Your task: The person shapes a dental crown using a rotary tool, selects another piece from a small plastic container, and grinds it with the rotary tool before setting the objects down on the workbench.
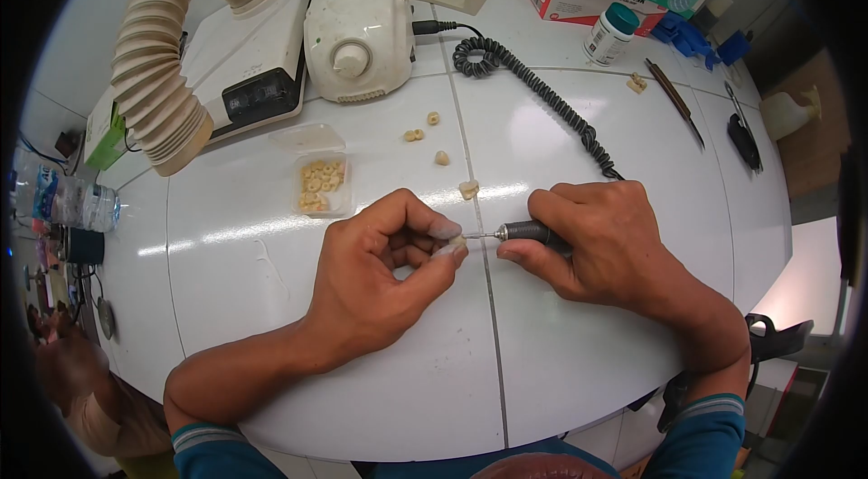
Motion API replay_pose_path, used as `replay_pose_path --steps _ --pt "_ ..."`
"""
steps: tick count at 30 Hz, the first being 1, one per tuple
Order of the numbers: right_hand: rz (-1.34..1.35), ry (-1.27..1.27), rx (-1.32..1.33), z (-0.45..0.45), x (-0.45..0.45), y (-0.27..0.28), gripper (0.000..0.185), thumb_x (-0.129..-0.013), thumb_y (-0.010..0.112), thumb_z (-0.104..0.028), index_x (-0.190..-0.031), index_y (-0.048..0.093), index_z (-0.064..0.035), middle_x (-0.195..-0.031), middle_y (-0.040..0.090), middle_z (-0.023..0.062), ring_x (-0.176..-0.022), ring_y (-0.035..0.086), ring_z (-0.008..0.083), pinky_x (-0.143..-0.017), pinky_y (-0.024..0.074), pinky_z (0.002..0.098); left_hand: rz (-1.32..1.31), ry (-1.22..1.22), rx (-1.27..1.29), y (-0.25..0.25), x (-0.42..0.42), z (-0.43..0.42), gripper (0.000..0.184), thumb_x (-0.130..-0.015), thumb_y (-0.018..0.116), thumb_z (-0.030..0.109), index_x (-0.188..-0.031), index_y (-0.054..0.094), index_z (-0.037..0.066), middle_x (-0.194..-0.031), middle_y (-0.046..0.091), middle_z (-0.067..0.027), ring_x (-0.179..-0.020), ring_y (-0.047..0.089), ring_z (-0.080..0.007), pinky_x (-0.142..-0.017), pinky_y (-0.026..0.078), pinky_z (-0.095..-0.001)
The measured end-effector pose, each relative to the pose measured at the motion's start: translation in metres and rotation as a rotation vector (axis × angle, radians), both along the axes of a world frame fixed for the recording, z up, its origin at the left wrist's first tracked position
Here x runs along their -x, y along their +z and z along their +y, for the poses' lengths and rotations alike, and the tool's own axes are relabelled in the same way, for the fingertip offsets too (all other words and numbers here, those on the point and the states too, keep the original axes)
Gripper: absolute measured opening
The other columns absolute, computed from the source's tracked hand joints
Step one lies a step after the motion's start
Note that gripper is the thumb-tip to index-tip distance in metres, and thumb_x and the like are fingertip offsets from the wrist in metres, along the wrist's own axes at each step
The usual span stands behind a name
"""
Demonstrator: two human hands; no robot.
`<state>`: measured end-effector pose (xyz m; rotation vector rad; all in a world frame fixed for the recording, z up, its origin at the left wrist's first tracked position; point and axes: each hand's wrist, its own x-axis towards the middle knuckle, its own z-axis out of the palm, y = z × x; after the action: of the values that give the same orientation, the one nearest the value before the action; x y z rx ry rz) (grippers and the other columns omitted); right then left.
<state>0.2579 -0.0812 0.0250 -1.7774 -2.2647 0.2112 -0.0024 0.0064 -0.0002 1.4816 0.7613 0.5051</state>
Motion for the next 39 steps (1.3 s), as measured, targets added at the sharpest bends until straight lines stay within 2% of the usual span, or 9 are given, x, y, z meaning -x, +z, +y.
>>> replay_pose_path --steps 7,9,12,17,22,28,39 --pt "0.01 -0.04 -0.026 -0.001 0.002 -0.002 0.057 -0.105 0.074 -0.059 -0.083 0.071 -0.0068 -0.064 0.068 0.0089 -0.053 0.067 0.0301 -0.048 0.0474 0.0437 -0.007 0.012 -0.011 0.001 0.0 0.0 0.021 -0.099 0.08 -0.006 -0.112 0.064 -0.001 -0.11 0.071 -0.0075 -0.101 0.073 -0.0102 -0.091 0.063 -0.0264" --pt "0.026 -0.064 -0.012 -0.001 0.002 -0.003 0.057 -0.106 0.073 -0.058 -0.084 0.071 -0.0062 -0.066 0.069 0.01 -0.056 0.069 0.0321 -0.05 0.0487 0.0454 -0.013 0.019 -0.03 0.0 0.0 -0.001 0.022 -0.099 0.08 -0.006 -0.111 0.063 0.0 -0.11 0.071 -0.0074 -0.101 0.073 -0.0104 -0.091 0.063 -0.0274" --pt "0.052 -0.097 0.012 -0.001 0.003 -0.002 0.058 -0.108 0.069 -0.059 -0.085 0.072 -0.0052 -0.067 0.071 0.0122 -0.06 0.071 0.0352 -0.055 0.0508 0.0483 -0.092 0.032 -0.028 -0.004 -0.002 -0.001 0.019 -0.101 0.08 0.0 -0.112 0.065 -0.001 -0.109 0.072 -0.0066 -0.095 0.07 -0.0078 -0.086 0.06 -0.0242" --pt "0.062 -0.139 0.008 0.0 0.004 0.001 0.066 -0.11 0.064 -0.062 -0.081 0.075 -0.0039 -0.065 0.071 0.0156 -0.062 0.07 0.0396 -0.061 0.0533 0.0521 -0.089 0.033 0.006 0.0 -0.002 0.003 0.021 -0.101 0.08 0.001 -0.115 0.064 0.0 -0.109 0.073 -0.0073 -0.096 0.073 -0.0102 -0.085 0.06 -0.0257" --pt "0.072 -0.205 0.091 0.0 0.005 0.009 0.067 -0.11 0.063 -0.063 -0.084 0.079 -0.0026 -0.064 0.07 0.0164 -0.062 0.07 0.0401 -0.065 0.055 0.0524 -0.111 0.056 -0.067 -0.003 -0.003 0.004 0.025 -0.103 0.08 0.007 -0.124 0.069 0.0 -0.106 0.076 -0.0064 -0.097 0.075 -0.0112 -0.082 0.061 -0.027" --pt "0.05 -0.244 0.068 -0.003 -0.003 0.005 0.067 -0.11 0.063 -0.064 -0.086 0.08 -0.0031 -0.065 0.071 0.0163 -0.064 0.072 0.0397 -0.067 0.0554 0.0527 -0.108 0.033 -0.064 -0.008 -0.001 0.01 0.022 -0.103 0.081 0.008 -0.122 0.072 0.002 -0.105 0.078 -0.0055 -0.099 0.078 -0.014 -0.081 0.06 -0.0289" --pt "0.036 -0.136 0.048 -0.006 -0.001 0.003 0.066 -0.11 0.061 -0.066 -0.091 0.078 -0.0052 -0.067 0.072 0.0163 -0.066 0.073 0.0382 -0.064 0.0546 0.052 -0.157 0.013 0.013 -0.006 -0.001 0.012 0.019 -0.106 0.078 0.004 -0.122 0.068 0.003 -0.116 0.079 -0.0089 -0.107 0.08 -0.0182 -0.082 0.061 -0.0303"
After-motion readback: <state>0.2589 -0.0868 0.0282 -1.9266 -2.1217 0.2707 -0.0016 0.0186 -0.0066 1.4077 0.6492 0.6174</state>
